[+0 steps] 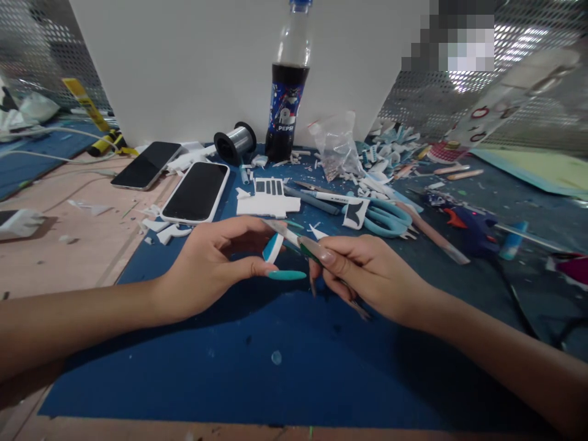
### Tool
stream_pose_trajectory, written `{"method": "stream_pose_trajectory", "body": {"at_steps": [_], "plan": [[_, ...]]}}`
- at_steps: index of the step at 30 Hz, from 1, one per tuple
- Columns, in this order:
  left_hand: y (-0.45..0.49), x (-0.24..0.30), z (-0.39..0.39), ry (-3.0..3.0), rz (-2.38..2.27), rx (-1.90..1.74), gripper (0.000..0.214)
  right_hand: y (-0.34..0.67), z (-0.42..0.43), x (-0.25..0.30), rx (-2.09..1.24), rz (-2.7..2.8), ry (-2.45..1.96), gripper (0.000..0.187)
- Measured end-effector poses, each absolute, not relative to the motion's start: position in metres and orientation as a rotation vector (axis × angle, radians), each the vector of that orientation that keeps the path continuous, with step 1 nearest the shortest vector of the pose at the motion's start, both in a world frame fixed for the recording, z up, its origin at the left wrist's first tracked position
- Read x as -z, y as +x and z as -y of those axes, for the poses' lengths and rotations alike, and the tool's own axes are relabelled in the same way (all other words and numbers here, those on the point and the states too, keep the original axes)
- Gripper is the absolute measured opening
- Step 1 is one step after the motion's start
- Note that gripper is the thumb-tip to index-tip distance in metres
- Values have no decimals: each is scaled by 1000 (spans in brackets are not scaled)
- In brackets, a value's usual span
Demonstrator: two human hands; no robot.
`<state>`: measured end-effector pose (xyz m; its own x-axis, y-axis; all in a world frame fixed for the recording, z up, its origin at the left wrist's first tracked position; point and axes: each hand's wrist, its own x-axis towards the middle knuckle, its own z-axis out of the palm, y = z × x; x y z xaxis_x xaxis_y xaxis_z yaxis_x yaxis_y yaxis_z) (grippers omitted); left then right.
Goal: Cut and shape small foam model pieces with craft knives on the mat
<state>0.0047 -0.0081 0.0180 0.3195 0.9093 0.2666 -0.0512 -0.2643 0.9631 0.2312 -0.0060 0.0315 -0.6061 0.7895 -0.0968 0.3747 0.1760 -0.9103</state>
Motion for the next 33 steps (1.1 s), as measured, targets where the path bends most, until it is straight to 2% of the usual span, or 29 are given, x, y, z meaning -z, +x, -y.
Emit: {"method": "stream_pose_trajectory", "body": {"at_steps": [24,33], "plan": [[6,-16,8,1500,-797,-1024,35,225,10,-33,-1488,2054,-1098,40],[5,-17,11,1484,-770,-1081,38,226,12,-35,-1507,2034,-1095,40]]}}
